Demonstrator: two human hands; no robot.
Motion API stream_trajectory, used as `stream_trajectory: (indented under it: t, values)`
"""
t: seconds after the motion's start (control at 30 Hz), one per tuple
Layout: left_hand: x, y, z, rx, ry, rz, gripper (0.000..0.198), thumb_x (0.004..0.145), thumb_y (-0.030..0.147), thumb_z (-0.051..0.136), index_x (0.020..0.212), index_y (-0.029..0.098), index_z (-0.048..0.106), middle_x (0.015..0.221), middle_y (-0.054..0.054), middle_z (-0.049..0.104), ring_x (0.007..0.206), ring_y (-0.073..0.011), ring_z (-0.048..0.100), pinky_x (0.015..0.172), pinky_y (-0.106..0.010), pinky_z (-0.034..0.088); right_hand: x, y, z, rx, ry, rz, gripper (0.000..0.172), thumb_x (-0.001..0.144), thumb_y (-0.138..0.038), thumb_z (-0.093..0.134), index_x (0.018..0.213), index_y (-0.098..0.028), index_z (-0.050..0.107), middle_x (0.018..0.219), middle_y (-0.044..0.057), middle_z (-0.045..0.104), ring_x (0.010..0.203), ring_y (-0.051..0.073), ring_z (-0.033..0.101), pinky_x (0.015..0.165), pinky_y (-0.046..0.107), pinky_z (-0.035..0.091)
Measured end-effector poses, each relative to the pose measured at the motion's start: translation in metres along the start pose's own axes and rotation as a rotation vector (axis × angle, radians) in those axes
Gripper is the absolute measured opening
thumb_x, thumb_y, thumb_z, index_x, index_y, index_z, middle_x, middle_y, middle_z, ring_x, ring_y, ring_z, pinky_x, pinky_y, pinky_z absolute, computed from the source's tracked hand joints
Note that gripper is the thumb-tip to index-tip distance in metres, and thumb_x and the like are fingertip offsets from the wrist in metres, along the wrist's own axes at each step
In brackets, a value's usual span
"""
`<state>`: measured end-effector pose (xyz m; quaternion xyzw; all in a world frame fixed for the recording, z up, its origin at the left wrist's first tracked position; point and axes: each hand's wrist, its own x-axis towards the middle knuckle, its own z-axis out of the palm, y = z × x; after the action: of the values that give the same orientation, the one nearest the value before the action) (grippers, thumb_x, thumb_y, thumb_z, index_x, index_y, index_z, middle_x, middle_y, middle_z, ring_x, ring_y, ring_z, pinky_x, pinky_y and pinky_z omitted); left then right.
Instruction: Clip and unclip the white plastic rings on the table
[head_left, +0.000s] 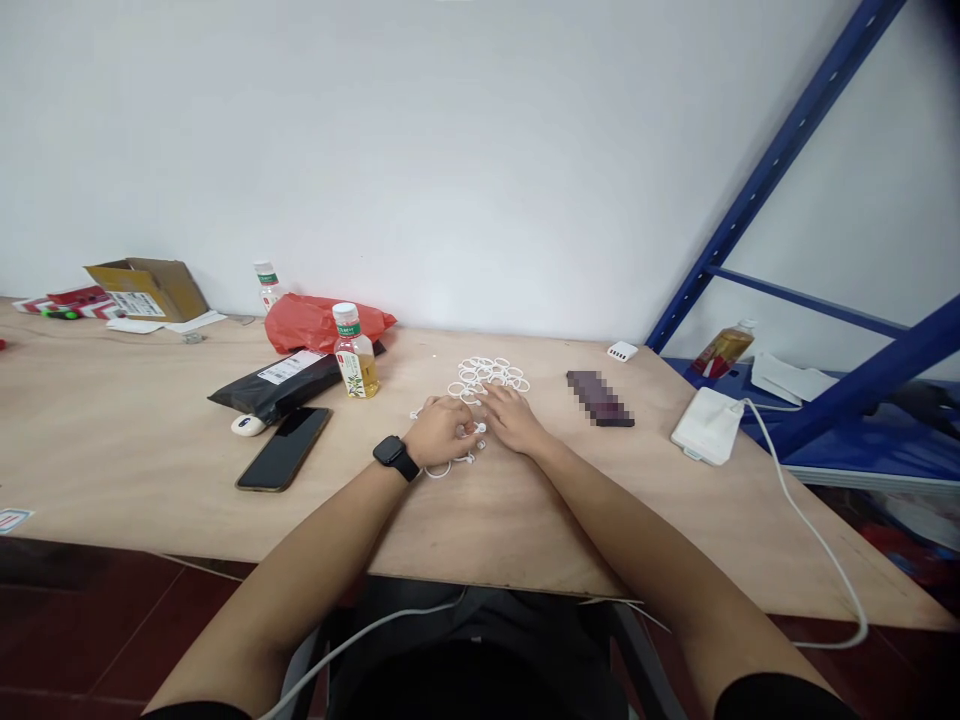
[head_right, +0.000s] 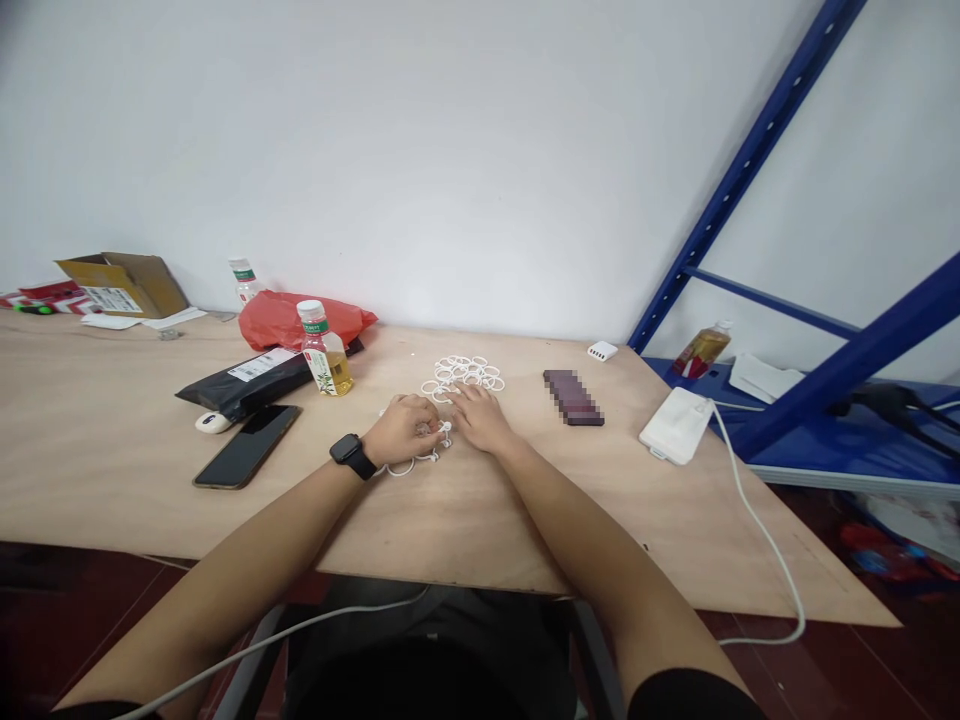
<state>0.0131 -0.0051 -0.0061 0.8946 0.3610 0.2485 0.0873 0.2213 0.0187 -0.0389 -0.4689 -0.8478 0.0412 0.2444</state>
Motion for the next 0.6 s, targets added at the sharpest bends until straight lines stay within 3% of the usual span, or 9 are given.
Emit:
stream_trajectory:
  t: [0.13, 0.3, 0.43, 0.6]
  values:
    - [0.000, 0.014, -0.005, 0.164, 0.015, 0.017, 0.024, 0.085, 0.041, 0.060, 0.077, 0.021, 0.071, 0.099, -0.008, 0.067, 0.103, -0.0257, 0.053, 0.105, -0.050, 0.026, -0.001, 0.000, 0.003, -0.117, -0.090, 0.043, 0.038, 0.095, -0.031, 0.047, 0.132, -0.029, 0.055, 0.148, 0.006, 0.044, 0.137, 0.031, 0.034, 0.109, 0.054, 0.028]
    - [0.000, 0.023, -0.004, 0.254, 0.052, 0.042, 0.018, 0.088, 0.031, 0.056, 0.097, 0.023, 0.070, 0.112, -0.010, 0.062, 0.115, -0.0276, 0.046, 0.110, -0.051, 0.019, -0.004, -0.002, 0.001, -0.087, -0.036, 0.046, 0.028, 0.091, -0.023, 0.050, 0.117, -0.026, 0.062, 0.124, 0.006, 0.063, 0.121, 0.024, 0.049, 0.105, 0.045, 0.032]
    - [-0.001, 0.023, -0.002, 0.288, 0.049, 0.050, 0.016, 0.089, 0.030, 0.056, 0.093, 0.022, 0.070, 0.111, -0.009, 0.062, 0.114, -0.0275, 0.046, 0.111, -0.051, 0.019, -0.003, -0.003, -0.002, -0.057, 0.006, 0.064, 0.022, 0.087, -0.019, 0.053, 0.106, -0.022, 0.066, 0.111, 0.006, 0.068, 0.109, 0.022, 0.055, 0.100, 0.038, 0.035]
    - [-0.002, 0.025, -0.002, 0.296, 0.053, 0.037, 0.010, 0.086, 0.020, 0.059, 0.086, 0.022, 0.068, 0.113, -0.009, 0.062, 0.117, -0.0280, 0.045, 0.111, -0.051, 0.018, -0.004, -0.008, -0.008, 0.008, 0.145, 0.063, 0.023, 0.089, -0.018, 0.050, 0.105, -0.020, 0.065, 0.107, 0.007, 0.068, 0.106, 0.024, 0.056, 0.094, 0.038, 0.039]
